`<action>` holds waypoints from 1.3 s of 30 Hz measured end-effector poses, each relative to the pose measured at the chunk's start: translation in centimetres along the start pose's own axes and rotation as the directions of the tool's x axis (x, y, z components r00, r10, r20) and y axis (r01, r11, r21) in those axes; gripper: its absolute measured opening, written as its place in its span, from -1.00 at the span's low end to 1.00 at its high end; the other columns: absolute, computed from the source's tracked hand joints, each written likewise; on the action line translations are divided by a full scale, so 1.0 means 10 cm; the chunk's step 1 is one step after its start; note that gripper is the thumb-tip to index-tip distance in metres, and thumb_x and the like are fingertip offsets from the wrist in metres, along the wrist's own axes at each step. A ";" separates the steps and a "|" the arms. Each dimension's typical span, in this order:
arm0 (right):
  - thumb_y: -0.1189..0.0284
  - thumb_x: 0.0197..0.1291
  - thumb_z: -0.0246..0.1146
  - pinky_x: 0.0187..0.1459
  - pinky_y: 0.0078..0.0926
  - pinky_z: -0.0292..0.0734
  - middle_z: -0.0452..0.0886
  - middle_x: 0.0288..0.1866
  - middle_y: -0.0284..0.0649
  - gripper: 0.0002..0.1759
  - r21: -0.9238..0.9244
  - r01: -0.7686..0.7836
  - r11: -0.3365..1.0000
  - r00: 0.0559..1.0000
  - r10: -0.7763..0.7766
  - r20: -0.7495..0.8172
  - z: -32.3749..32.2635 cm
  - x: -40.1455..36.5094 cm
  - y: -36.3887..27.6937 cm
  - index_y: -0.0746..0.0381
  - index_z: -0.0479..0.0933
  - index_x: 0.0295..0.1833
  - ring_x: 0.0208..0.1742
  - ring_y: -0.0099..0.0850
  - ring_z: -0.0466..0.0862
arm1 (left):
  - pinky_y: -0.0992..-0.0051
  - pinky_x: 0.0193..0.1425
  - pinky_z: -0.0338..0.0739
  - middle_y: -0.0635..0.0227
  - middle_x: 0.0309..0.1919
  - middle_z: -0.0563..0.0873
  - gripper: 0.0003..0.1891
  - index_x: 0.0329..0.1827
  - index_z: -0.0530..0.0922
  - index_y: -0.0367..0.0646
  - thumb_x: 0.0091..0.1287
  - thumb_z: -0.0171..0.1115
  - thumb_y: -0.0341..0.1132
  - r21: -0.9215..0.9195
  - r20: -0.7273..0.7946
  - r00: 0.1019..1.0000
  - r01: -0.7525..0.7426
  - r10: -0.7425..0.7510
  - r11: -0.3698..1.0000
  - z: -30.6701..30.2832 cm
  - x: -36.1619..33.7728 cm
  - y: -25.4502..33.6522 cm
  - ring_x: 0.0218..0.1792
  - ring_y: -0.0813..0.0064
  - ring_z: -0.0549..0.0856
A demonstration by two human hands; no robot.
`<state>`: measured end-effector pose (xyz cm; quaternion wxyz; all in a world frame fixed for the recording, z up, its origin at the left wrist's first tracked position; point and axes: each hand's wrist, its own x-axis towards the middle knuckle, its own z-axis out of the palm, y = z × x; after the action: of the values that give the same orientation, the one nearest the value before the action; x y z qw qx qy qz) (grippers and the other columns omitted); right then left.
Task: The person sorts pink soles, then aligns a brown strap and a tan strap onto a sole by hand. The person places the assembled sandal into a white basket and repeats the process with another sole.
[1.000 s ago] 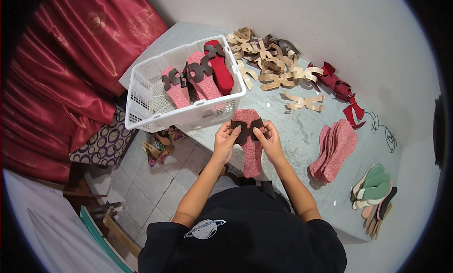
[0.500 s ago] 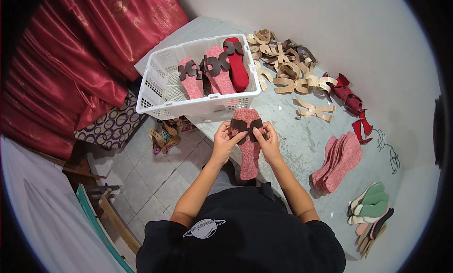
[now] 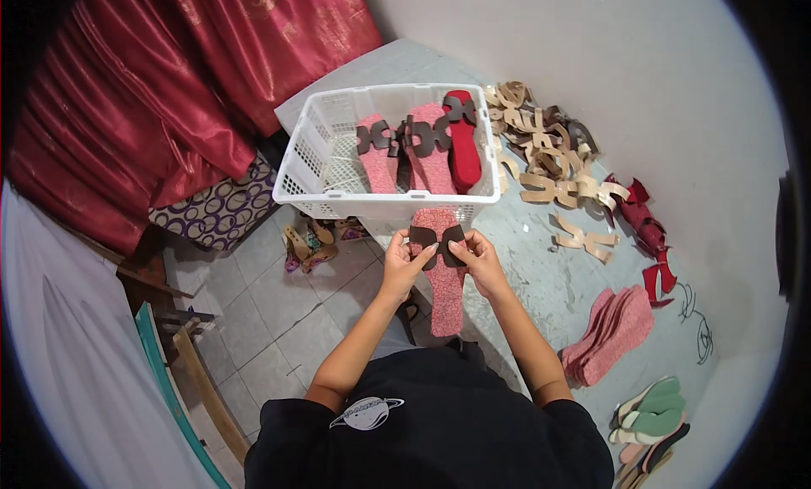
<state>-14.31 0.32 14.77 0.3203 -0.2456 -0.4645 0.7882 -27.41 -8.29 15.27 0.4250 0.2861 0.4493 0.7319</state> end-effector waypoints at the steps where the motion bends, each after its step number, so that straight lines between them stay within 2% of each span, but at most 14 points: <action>1: 0.47 0.13 0.26 -0.29 -0.72 0.45 0.50 -0.35 -0.39 -0.87 -0.011 0.023 1.000 1.000 -0.023 -0.001 0.04 0.07 0.02 0.24 0.44 -0.27 -0.35 -0.69 0.50 | 0.61 -0.11 0.55 0.24 -0.24 0.64 -0.67 -0.08 0.32 -0.23 0.15 0.24 -0.59 -0.001 -0.025 0.999 -0.034 0.034 0.999 -0.04 0.04 0.01 -0.21 0.58 0.64; 8: 0.50 0.12 0.27 -0.26 -0.71 0.45 0.50 -0.35 -0.40 -0.87 -0.003 0.041 0.999 0.999 -0.040 0.028 0.23 0.44 0.06 0.26 0.46 -0.26 -0.33 -0.69 0.49 | 0.62 -0.11 0.54 0.24 -0.20 0.63 -0.65 -0.07 0.32 -0.25 0.14 0.25 -0.60 0.055 -0.058 0.994 -0.087 0.090 0.995 -0.25 0.27 0.15 -0.19 0.58 0.63; 10: 0.53 0.11 0.27 -0.25 -0.73 0.44 0.50 -0.35 -0.42 -0.85 -0.064 0.104 0.992 0.994 -0.103 0.019 0.28 0.58 0.05 0.26 0.44 -0.22 -0.33 -0.70 0.49 | 0.60 -0.07 0.54 0.26 -0.21 0.62 -0.62 -0.05 0.30 -0.24 0.12 0.25 -0.61 0.089 -0.031 0.999 -0.031 0.034 0.996 -0.30 0.38 0.26 -0.18 0.55 0.64; 15: 0.54 0.11 0.27 -0.20 -0.76 0.42 0.50 -0.34 -0.46 -0.79 -0.070 0.192 0.979 0.980 -0.188 0.070 0.45 0.98 -0.14 0.22 0.43 -0.14 -0.32 -0.73 0.47 | 0.58 -0.08 0.54 0.27 -0.21 0.61 -0.62 -0.06 0.30 -0.23 0.12 0.27 -0.59 0.096 -0.004 0.999 -0.051 0.051 0.994 -0.44 0.83 0.49 -0.20 0.56 0.64; 21: 0.52 0.10 0.28 -0.24 -0.75 0.40 0.50 -0.32 -0.44 -0.73 -0.162 0.327 0.931 0.943 -0.310 0.118 0.74 1.60 -0.35 0.27 0.38 -0.11 -0.31 -0.72 0.47 | 0.56 -0.05 0.54 0.25 -0.19 0.61 -0.61 -0.04 0.30 -0.24 0.11 0.25 -0.61 0.094 0.052 0.989 -0.146 0.142 0.985 -0.62 1.52 0.84 -0.17 0.54 0.63; 23: 0.52 0.11 0.27 -0.16 -0.72 0.41 0.52 -0.25 -0.37 -0.69 -0.196 0.323 0.926 0.943 -0.299 0.145 0.78 1.74 -0.45 0.29 0.38 -0.05 -0.25 -0.66 0.50 | 0.56 -0.08 0.55 0.24 -0.21 0.62 -0.62 -0.06 0.31 -0.25 0.10 0.26 -0.61 0.078 0.038 0.990 -0.138 0.135 0.987 -0.72 1.76 0.92 -0.20 0.54 0.64; 25: 0.53 0.13 0.24 -0.05 -0.66 0.41 0.55 -0.13 -0.27 -0.65 -0.211 0.392 0.896 0.917 -0.361 0.168 0.82 1.92 -0.49 0.32 0.36 0.04 -0.13 -0.58 0.53 | 0.57 -0.13 0.58 0.21 -0.24 0.63 -0.63 -0.09 0.32 -0.26 0.09 0.28 -0.60 0.059 0.012 0.991 -0.131 0.131 0.990 -0.84 2.06 1.00 -0.26 0.53 0.66; 26: 0.53 0.17 0.19 0.02 -0.59 0.42 0.54 -0.02 -0.19 -0.61 -0.427 0.386 0.818 0.922 -0.333 0.197 0.73 2.03 -0.46 0.34 0.34 0.12 -0.02 -0.51 0.54 | 0.57 -0.20 0.60 0.20 -0.28 0.64 -0.64 -0.11 0.34 -0.25 0.08 0.30 -0.58 0.074 -0.007 0.992 -0.128 0.128 0.989 -0.89 2.19 1.04 -0.31 0.51 0.67; 27: 0.53 0.17 0.19 0.02 -0.59 0.42 0.54 -0.02 -0.19 -0.61 -0.427 0.389 0.816 0.921 -0.337 0.195 0.74 2.09 -0.46 0.34 0.34 0.12 -0.02 -0.51 0.54 | 0.57 -0.20 0.60 0.20 -0.28 0.64 -0.64 -0.11 0.34 -0.25 0.08 0.30 -0.58 0.073 -0.002 0.992 -0.129 0.130 0.989 -0.96 2.33 1.05 -0.31 0.51 0.67; 29: 0.53 0.21 0.14 0.00 -0.56 0.45 0.54 0.01 -0.17 -0.63 -0.413 0.364 0.835 0.931 -0.310 0.194 0.75 2.17 -0.45 0.34 0.35 0.13 0.01 -0.49 0.54 | 0.56 -0.20 0.60 0.20 -0.28 0.64 -0.62 -0.10 0.34 -0.26 0.07 0.32 -0.56 0.142 -0.036 0.999 -0.010 0.016 0.990 -1.10 2.57 1.02 -0.29 0.51 0.67; 31: 0.52 0.22 0.12 -0.02 -0.55 0.47 0.54 0.01 -0.15 -0.63 -0.455 0.377 0.807 0.926 -0.326 0.189 0.71 2.28 -0.37 0.36 0.35 0.15 0.00 -0.47 0.55 | 0.57 -0.22 0.60 0.21 -0.28 0.64 -0.60 -0.09 0.34 -0.27 0.05 0.34 -0.54 0.123 -0.038 0.999 0.023 -0.018 0.992 -1.19 2.72 0.99 -0.30 0.51 0.67; 33: 0.54 0.24 0.08 0.12 -0.57 0.37 0.49 0.08 -0.16 -0.63 -0.434 0.308 0.847 0.950 -0.247 0.193 0.70 2.36 -0.29 0.36 0.32 0.17 0.10 -0.48 0.49 | 0.57 -0.24 0.59 0.22 -0.27 0.64 -0.61 -0.06 0.36 -0.25 0.07 0.33 -0.51 0.140 -0.062 0.994 0.093 -0.085 0.986 -1.29 2.83 0.91 -0.28 0.50 0.66; 37: 0.52 0.21 0.12 0.02 -0.49 0.48 0.54 0.00 -0.06 -0.63 -0.512 0.302 0.804 0.953 -0.273 0.133 0.79 2.42 -0.14 0.36 0.36 0.14 0.03 -0.39 0.56 | 0.56 -0.24 0.59 0.21 -0.26 0.63 -0.61 -0.08 0.37 -0.26 0.06 0.33 -0.54 0.235 -0.076 0.990 0.132 -0.117 0.963 -1.53 3.03 0.65 -0.28 0.49 0.66; 39: 0.53 0.20 0.10 0.00 -0.47 0.50 0.54 -0.02 -0.01 -0.61 -0.541 0.288 0.790 0.956 -0.268 0.117 0.83 2.38 -0.13 0.37 0.34 0.15 0.02 -0.33 0.58 | 0.55 -0.31 0.61 0.19 -0.29 0.63 -0.60 -0.11 0.34 -0.27 0.03 0.35 -0.55 0.289 -0.070 0.992 0.124 -0.108 0.949 -1.61 3.02 0.48 -0.36 0.49 0.67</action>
<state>-35.71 13.46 17.49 0.3402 -0.2429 -0.7084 0.5687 -56.43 10.49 13.78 0.4083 0.2995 0.5799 0.6382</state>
